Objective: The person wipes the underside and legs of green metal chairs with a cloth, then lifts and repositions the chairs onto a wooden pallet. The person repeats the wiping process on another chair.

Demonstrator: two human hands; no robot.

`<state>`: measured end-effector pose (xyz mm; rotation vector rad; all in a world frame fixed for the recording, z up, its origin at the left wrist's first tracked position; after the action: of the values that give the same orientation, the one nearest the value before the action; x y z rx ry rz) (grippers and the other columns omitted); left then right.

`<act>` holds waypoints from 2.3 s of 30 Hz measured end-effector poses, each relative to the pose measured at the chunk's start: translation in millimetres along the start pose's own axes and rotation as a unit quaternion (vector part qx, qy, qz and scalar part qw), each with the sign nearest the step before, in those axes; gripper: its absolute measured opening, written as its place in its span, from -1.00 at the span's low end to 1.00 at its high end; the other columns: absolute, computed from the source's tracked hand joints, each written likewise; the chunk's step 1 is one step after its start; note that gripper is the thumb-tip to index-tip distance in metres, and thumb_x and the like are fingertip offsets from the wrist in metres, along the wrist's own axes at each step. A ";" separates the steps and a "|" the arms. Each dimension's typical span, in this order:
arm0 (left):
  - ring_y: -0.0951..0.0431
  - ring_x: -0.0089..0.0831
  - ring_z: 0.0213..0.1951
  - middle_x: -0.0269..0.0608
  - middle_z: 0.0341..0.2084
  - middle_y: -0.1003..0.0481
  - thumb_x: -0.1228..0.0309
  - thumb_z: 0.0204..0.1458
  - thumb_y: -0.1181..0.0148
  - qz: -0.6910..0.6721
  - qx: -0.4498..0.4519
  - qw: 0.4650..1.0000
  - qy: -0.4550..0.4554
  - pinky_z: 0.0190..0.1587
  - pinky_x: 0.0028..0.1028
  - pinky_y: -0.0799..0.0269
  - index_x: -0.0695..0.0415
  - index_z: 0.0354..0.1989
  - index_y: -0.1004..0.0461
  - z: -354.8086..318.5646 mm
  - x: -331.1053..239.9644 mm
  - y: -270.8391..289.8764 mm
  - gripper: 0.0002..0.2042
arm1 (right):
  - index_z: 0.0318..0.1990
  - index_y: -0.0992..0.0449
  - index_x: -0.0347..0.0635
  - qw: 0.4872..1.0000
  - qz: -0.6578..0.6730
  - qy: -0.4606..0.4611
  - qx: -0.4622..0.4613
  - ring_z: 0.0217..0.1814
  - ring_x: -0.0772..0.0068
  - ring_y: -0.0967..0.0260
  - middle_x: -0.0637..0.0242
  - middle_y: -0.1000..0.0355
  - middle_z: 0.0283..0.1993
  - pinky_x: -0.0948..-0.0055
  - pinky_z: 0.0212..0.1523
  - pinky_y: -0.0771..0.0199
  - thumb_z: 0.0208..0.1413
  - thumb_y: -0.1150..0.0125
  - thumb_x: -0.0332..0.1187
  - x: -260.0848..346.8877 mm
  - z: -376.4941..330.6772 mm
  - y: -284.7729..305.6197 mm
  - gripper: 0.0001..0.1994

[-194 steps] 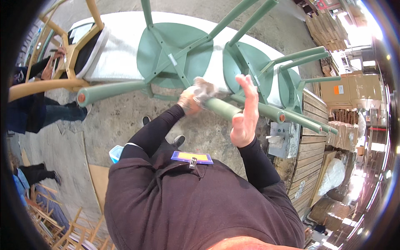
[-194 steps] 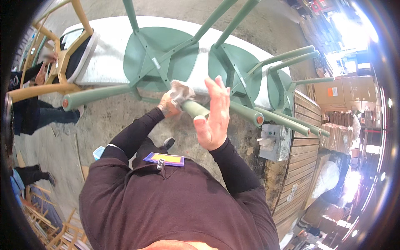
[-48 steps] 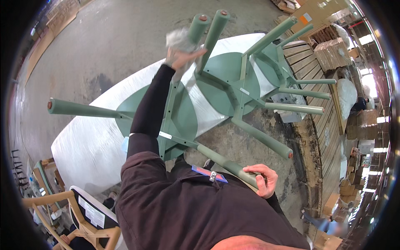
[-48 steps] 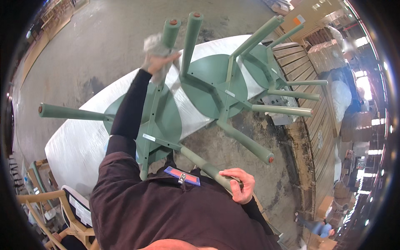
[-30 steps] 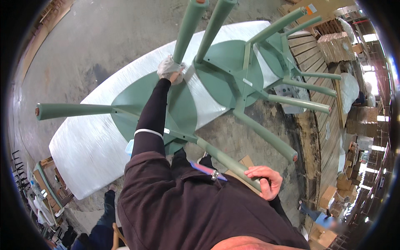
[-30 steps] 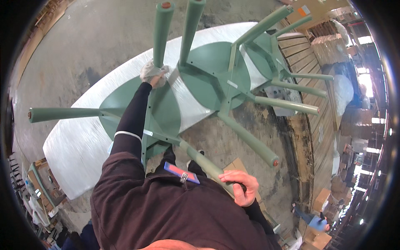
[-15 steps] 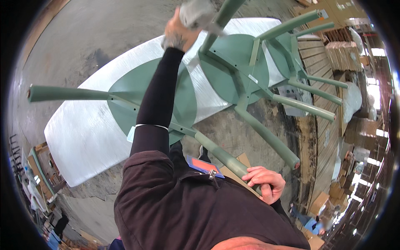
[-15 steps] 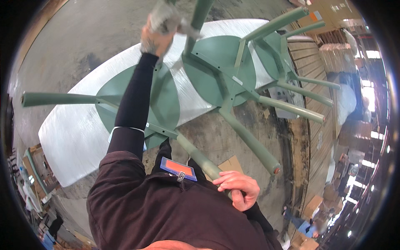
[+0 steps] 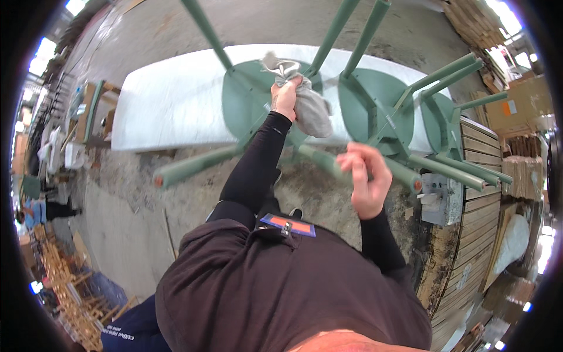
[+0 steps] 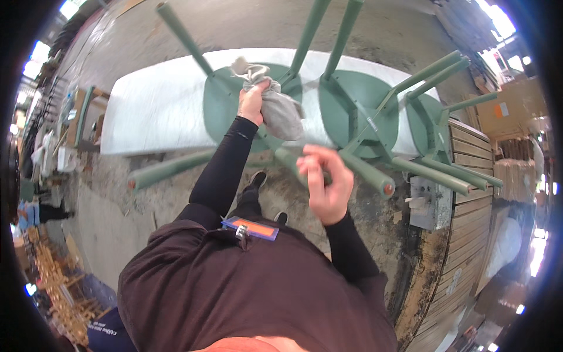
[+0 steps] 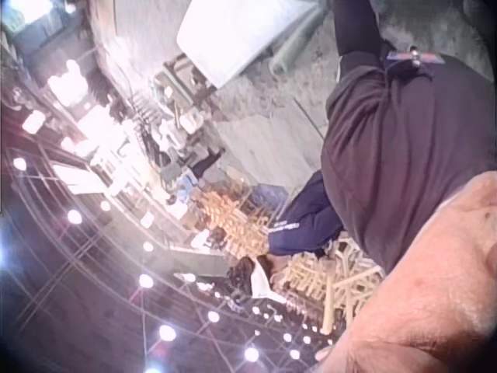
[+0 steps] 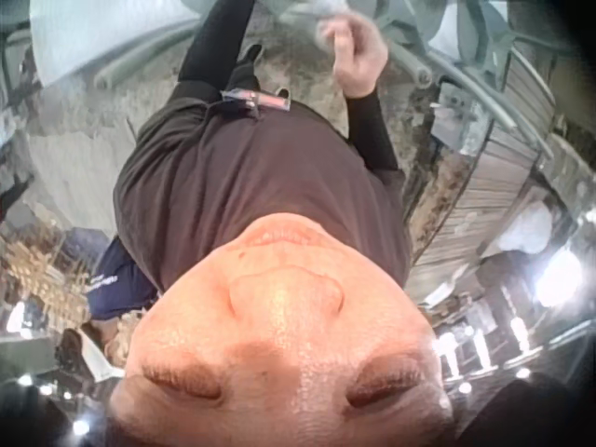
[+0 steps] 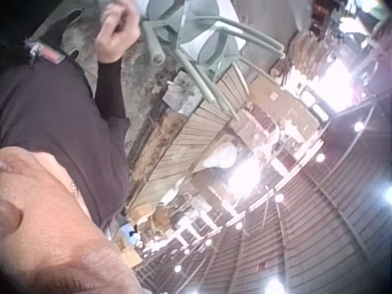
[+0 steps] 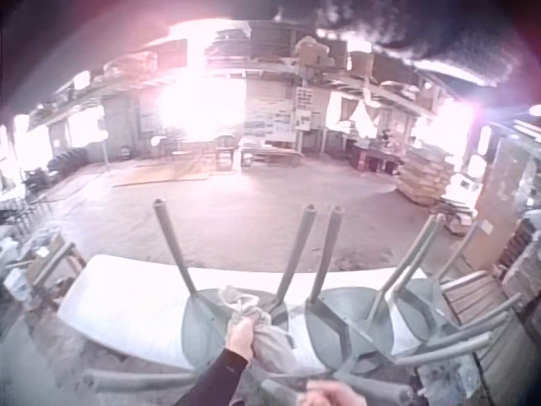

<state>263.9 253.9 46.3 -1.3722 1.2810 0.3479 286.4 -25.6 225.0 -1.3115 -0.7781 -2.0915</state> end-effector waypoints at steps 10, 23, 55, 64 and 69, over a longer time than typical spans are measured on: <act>-0.48 -0.33 0.16 -0.23 0.19 -0.44 0.22 0.33 -0.11 -0.191 0.259 0.944 0.065 0.17 -0.29 -0.42 0.19 0.30 -0.31 -306.0 -94.7 -0.8 -0.54 | 0.19 -0.48 -0.06 0.943 -0.133 0.293 0.079 0.32 -0.31 -0.34 -0.11 -0.17 0.42 -0.13 0.33 -0.32 -0.06 -0.52 -0.36 74.3 -68.1 -99.5 -0.41; 0.03 0.14 0.52 0.18 0.40 -0.20 -0.09 0.37 0.16 0.567 -0.075 0.707 -0.416 0.49 0.03 0.17 0.27 0.36 -0.29 -257.5 -272.6 173.4 -0.34 | 0.19 -0.47 -0.41 0.874 0.300 0.078 0.373 0.28 0.31 -0.39 0.16 -0.47 0.20 0.26 0.33 -0.31 0.46 0.01 -0.16 48.5 -32.5 -358.6 -0.56; -0.13 0.19 0.47 0.29 0.40 -0.19 0.02 0.23 -0.18 0.540 0.026 0.812 -0.219 0.46 0.02 -0.03 0.36 0.34 -0.27 -221.0 -280.6 160.9 -0.31 | -0.03 -0.61 -0.28 0.965 0.213 0.093 -0.120 0.16 0.15 -0.31 0.09 -0.37 0.04 0.27 0.23 -0.30 0.34 -0.15 -0.23 -90.0 386.0 -430.1 -0.72; -0.23 0.23 0.42 0.21 0.32 -0.34 0.10 0.15 -0.26 0.572 -0.012 0.795 -0.200 0.44 0.13 -0.04 0.26 0.15 -0.49 -214.5 -278.9 160.4 -0.48 | -0.13 -0.51 -0.20 0.915 0.273 -0.276 -0.112 -0.38 0.43 -0.41 0.33 -0.45 -0.24 0.43 -0.29 -0.48 0.39 0.03 -0.40 -322.7 314.8 -414.6 -0.83; -0.22 0.19 0.44 0.21 0.31 -0.36 0.30 0.06 -0.18 0.583 -0.067 0.787 -0.190 0.42 0.04 -0.13 0.27 0.10 -0.51 -220.6 -278.2 167.0 -0.56 | -0.01 -0.44 -0.15 0.782 0.472 -0.404 -0.040 -0.01 0.37 -0.51 0.24 -0.43 0.06 0.36 0.00 -0.59 0.43 0.08 -0.44 -256.7 289.9 -427.5 -0.85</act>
<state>-72.3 244.0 248.4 -0.3795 1.6280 1.5002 254.7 510.8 15.2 -2.0897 -0.1868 -0.7270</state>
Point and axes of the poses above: each hand's wrist, its own z-axis towards the middle knuckle, its own y-axis out of the back of the hand, x = y × z, the point moved 10 cm from there along z, towards the middle knuckle
